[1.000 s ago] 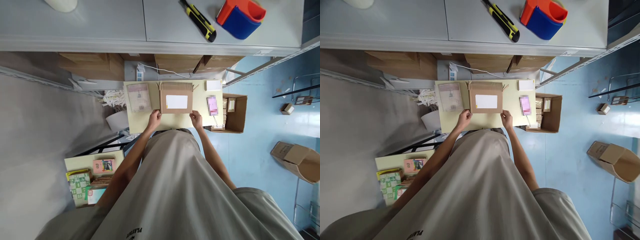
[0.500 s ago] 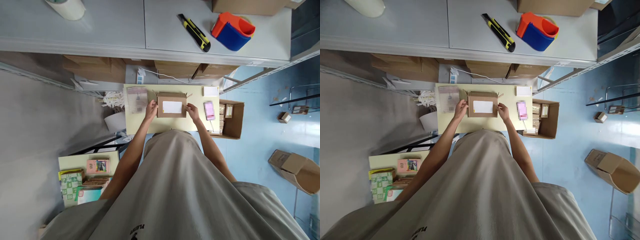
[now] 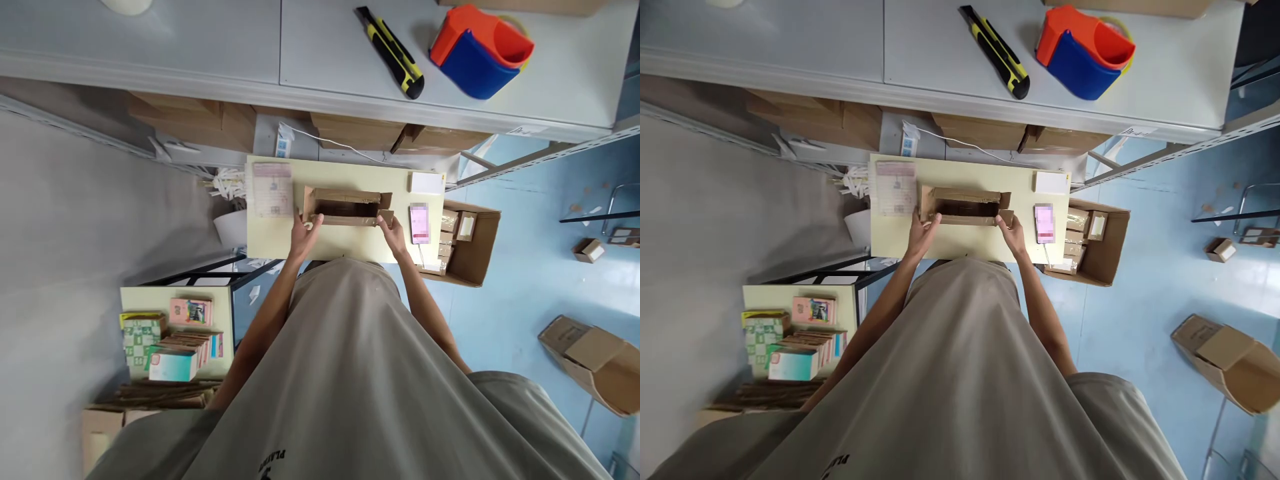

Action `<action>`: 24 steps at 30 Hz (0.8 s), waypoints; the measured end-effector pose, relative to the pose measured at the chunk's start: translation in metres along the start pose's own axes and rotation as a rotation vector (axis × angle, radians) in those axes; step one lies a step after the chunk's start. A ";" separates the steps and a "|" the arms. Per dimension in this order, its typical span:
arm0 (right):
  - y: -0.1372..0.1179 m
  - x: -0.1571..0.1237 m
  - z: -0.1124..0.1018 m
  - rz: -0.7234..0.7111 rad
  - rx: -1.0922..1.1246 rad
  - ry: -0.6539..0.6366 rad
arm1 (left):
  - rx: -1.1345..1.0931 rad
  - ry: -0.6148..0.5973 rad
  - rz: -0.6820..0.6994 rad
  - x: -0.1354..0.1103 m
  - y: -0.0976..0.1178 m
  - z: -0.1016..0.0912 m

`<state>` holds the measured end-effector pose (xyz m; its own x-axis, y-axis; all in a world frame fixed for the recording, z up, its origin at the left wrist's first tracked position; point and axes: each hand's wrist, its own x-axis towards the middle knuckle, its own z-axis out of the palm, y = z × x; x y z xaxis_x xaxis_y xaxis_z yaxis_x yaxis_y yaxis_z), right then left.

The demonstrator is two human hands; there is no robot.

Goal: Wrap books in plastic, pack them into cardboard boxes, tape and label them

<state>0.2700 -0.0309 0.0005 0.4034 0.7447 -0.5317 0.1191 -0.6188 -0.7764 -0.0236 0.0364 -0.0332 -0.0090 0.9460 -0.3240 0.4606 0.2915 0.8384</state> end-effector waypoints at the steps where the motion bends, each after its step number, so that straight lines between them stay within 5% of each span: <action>1: -0.001 -0.002 -0.005 -0.037 -0.015 0.048 | 0.039 0.090 0.042 -0.005 0.004 -0.001; 3: -0.010 -0.008 -0.015 -0.177 -0.079 0.173 | 0.126 0.215 0.163 -0.012 0.017 -0.002; 5: -0.025 -0.013 -0.022 -0.357 -0.161 0.216 | 0.215 0.153 0.324 -0.014 0.031 -0.001; 9: -0.058 -0.011 -0.016 -0.545 -0.395 -0.138 | 0.341 -0.050 0.470 -0.012 0.052 0.014; 12: -0.070 0.003 -0.002 -0.571 -0.605 -0.352 | 0.411 -0.105 0.468 -0.016 0.058 0.025; 18: -0.077 0.041 0.008 -0.714 -0.704 -0.315 | 0.547 -0.104 0.372 -0.042 0.057 0.029; 24: -0.090 0.077 0.024 -0.579 -0.972 -0.263 | 0.606 -0.117 0.255 -0.043 0.045 0.036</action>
<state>0.2688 0.0881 0.0217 -0.1271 0.9373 -0.3245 0.9165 -0.0141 -0.3997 0.0292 0.0036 0.0027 0.2467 0.9434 -0.2217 0.8530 -0.1029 0.5116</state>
